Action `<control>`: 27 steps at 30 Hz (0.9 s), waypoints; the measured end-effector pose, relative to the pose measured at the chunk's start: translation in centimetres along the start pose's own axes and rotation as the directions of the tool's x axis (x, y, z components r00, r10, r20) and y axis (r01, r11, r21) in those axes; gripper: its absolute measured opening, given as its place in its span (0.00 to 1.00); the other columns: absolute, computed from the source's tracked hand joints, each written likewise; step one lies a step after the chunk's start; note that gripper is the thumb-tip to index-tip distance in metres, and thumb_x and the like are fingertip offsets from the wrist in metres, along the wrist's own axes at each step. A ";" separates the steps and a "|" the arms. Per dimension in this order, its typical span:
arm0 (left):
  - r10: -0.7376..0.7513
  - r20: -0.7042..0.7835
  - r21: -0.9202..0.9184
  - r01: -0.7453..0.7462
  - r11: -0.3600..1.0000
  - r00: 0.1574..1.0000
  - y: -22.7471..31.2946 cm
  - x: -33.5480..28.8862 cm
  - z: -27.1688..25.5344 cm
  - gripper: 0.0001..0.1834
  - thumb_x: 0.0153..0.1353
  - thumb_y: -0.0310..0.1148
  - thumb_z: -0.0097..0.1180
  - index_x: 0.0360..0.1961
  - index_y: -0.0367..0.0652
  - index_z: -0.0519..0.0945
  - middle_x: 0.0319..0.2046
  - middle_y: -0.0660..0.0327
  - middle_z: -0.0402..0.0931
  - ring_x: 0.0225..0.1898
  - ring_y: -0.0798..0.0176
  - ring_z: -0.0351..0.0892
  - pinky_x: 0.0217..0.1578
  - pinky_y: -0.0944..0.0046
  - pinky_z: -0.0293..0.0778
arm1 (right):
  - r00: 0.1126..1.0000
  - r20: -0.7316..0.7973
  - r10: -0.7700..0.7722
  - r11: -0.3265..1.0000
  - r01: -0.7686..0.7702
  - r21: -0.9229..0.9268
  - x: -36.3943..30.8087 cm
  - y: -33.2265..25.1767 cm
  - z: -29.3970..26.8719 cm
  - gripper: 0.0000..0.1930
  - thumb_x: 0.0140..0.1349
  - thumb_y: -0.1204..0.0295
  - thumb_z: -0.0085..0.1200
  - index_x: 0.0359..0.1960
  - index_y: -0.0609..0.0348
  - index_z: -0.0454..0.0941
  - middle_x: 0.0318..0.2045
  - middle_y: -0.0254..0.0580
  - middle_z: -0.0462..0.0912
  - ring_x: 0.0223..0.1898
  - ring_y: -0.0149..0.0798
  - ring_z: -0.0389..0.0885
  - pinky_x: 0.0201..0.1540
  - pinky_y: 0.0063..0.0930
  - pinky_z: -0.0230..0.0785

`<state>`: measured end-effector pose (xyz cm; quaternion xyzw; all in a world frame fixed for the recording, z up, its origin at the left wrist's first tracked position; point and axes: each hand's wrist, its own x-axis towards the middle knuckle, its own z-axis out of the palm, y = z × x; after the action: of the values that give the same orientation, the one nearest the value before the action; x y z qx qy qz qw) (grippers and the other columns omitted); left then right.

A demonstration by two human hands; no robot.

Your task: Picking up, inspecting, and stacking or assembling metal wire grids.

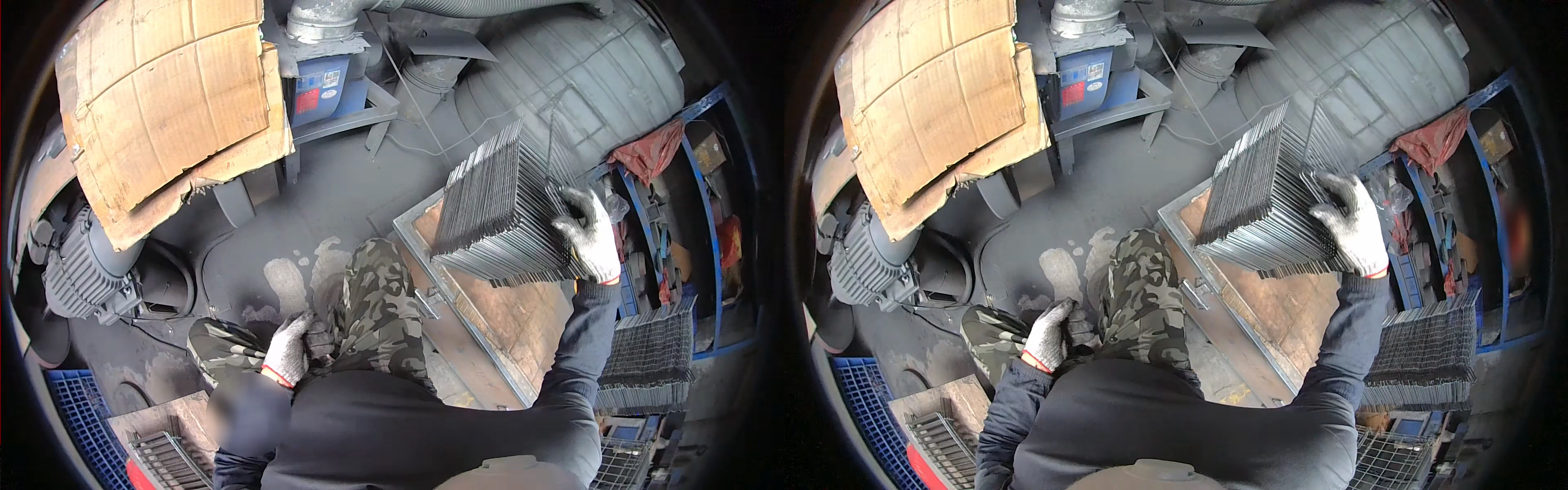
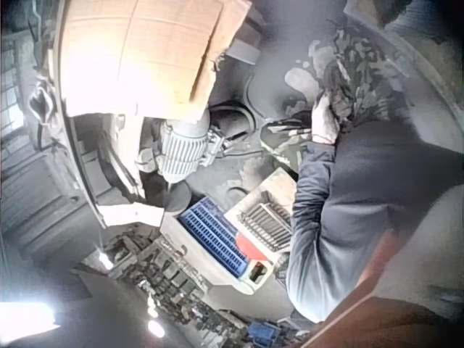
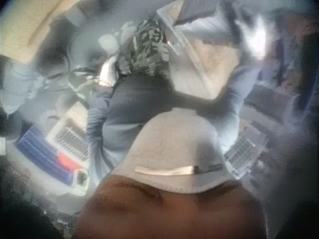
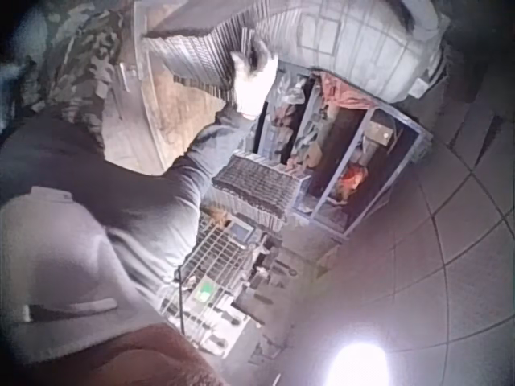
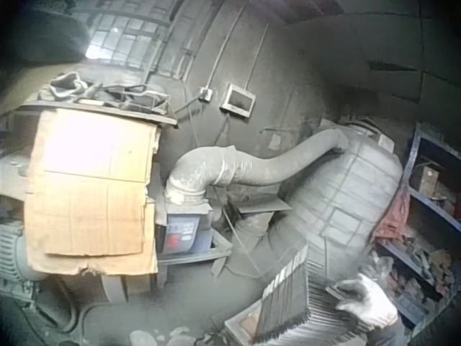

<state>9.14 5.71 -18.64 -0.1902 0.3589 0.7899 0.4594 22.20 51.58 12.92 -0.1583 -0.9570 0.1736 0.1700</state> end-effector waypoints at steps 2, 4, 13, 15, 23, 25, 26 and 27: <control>-0.004 -0.006 0.006 0.004 1.000 1.000 -0.1 0.2 -0.4 0.09 0.79 0.35 0.55 0.51 0.42 0.79 0.38 0.58 0.82 0.33 0.55 0.86 0.32 0.53 0.85 | 0.996 -0.044 -0.082 0.996 0.083 0.030 -0.9 1.5 0.2 0.26 0.60 0.75 0.74 0.61 0.66 0.82 0.53 0.44 0.82 0.58 0.43 0.84 0.63 0.34 0.77; -0.020 0.089 -0.034 0.023 0.999 0.996 -0.3 0.4 -0.9 0.11 0.79 0.35 0.55 0.53 0.40 0.79 0.39 0.57 0.83 0.34 0.54 0.87 0.34 0.52 0.86 | 0.995 -0.008 -0.097 0.988 0.095 -0.122 -1.8 1.4 -0.1 0.27 0.57 0.75 0.75 0.60 0.63 0.83 0.53 0.44 0.81 0.58 0.44 0.83 0.63 0.36 0.77; -0.062 0.104 -0.035 0.066 0.997 0.993 -1.1 1.3 -0.7 0.15 0.78 0.35 0.57 0.58 0.37 0.80 0.44 0.53 0.87 0.41 0.52 0.91 0.42 0.50 0.89 | 0.982 0.152 -0.110 0.982 0.132 -0.138 -1.5 1.3 1.2 0.25 0.57 0.70 0.72 0.57 0.63 0.85 0.52 0.50 0.82 0.56 0.52 0.83 0.62 0.41 0.75; -0.044 0.107 -0.053 0.050 0.997 0.993 -1.0 0.9 -0.4 0.14 0.78 0.34 0.57 0.57 0.37 0.81 0.44 0.54 0.87 0.41 0.53 0.91 0.42 0.50 0.89 | 0.980 0.157 -0.123 0.974 0.150 -0.169 -1.0 1.0 1.6 0.25 0.58 0.69 0.72 0.57 0.63 0.85 0.52 0.50 0.82 0.56 0.53 0.82 0.62 0.41 0.75; -0.047 0.044 -0.029 0.048 0.998 0.998 -1.0 0.6 -0.7 0.14 0.77 0.34 0.58 0.57 0.38 0.81 0.45 0.55 0.86 0.43 0.54 0.90 0.44 0.53 0.88 | 0.975 0.128 -0.183 0.955 0.207 -0.211 -0.9 0.9 2.7 0.26 0.60 0.66 0.71 0.60 0.63 0.84 0.51 0.52 0.83 0.57 0.54 0.82 0.62 0.43 0.74; -0.037 -0.007 0.046 0.038 0.998 0.999 -1.0 0.5 -0.1 0.11 0.78 0.39 0.57 0.52 0.45 0.77 0.38 0.57 0.79 0.37 0.52 0.84 0.40 0.41 0.87 | 0.972 0.143 -0.184 0.952 0.213 -0.221 -0.6 0.6 2.6 0.26 0.60 0.66 0.71 0.59 0.63 0.84 0.51 0.52 0.83 0.57 0.54 0.82 0.62 0.42 0.74; -0.039 -0.009 0.045 0.039 0.998 0.999 -1.0 0.6 -0.2 0.11 0.78 0.39 0.57 0.52 0.45 0.77 0.38 0.57 0.79 0.37 0.52 0.84 0.40 0.41 0.87 | 0.969 0.157 -0.191 0.947 0.224 -0.230 -0.4 0.5 2.6 0.26 0.61 0.66 0.71 0.59 0.63 0.84 0.51 0.52 0.83 0.57 0.54 0.82 0.62 0.42 0.74; -0.036 0.011 0.010 0.036 0.999 0.999 -1.1 0.7 -0.3 0.12 0.78 0.37 0.57 0.55 0.42 0.79 0.41 0.56 0.82 0.38 0.53 0.87 0.40 0.47 0.87 | 0.972 0.161 -0.169 0.954 0.202 -0.223 -0.4 0.3 2.5 0.26 0.60 0.66 0.72 0.59 0.63 0.84 0.51 0.52 0.83 0.56 0.54 0.83 0.62 0.41 0.75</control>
<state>9.75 6.28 -19.74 -0.1901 0.3569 0.7808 0.4763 21.71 50.98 10.47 -0.0742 -0.9911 0.0515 0.0976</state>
